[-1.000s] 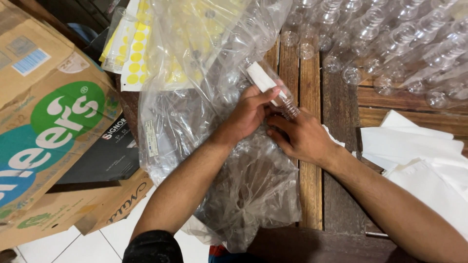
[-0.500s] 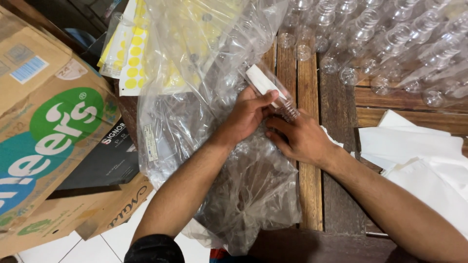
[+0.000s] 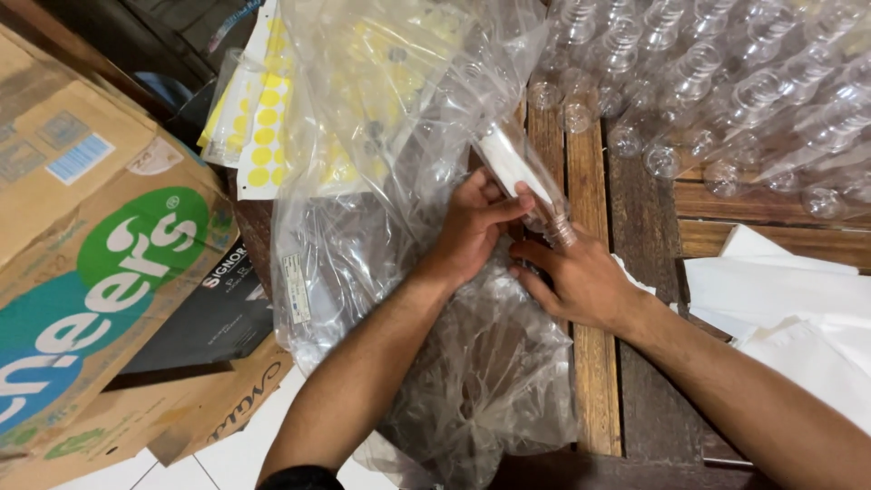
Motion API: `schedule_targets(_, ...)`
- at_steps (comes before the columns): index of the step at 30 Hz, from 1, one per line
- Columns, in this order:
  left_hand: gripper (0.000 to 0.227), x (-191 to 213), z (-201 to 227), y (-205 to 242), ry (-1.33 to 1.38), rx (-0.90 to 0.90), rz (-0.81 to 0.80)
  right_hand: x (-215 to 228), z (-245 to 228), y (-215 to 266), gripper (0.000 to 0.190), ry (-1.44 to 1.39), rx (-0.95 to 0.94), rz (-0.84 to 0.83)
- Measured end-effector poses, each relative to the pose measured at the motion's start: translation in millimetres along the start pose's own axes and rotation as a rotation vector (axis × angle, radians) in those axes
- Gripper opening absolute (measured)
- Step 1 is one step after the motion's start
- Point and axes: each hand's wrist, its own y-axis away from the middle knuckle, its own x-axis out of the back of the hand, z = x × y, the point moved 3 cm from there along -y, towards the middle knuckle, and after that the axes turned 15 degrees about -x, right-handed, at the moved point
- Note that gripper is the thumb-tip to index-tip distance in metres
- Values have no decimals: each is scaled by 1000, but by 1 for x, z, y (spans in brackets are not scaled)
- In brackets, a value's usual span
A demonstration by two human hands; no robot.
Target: The person wipes a clear plastic bottle with a white cloth, then applies a white paper label around its body. The bottle is handled one at a time on a wooden table with many similar bottles nearby.
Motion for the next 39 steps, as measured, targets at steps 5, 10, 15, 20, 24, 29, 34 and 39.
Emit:
schedule_targets(5, 50, -10, 9, 1, 60, 29, -43, -8, 7, 1, 20, -94, 30, -28)
schedule_targets(10, 50, -10, 3, 6, -78, -36, -102, -17, 15, 8, 25, -42, 0, -7)
schedule_targets(15, 56, -14, 2, 6, -91, -44, -47, 1, 2, 1, 21, -29, -25, -27)
schedule_targets(20, 45, -8, -2, 5, -10, 9, -73, 11, -8, -3, 25, -16, -16, -31)
schedule_targets(24, 46, -7, -1, 3, 13, 21, -75, 8, -7, -3, 27, -9, -20, -22)
schedule_targets(29, 48, -8, -5, 1, -14, 15, -72, 27, -21, -9, 26, 3, -24, -55)
schedule_targets(34, 48, 3, -12, -2, -25, 23, -82, 26, -26, -9, 25, 32, -37, -41)
schedule_targets(39, 44, 12, -15, 2, -43, 56, -107, 49, -49, -15, 24, 38, -41, -30)
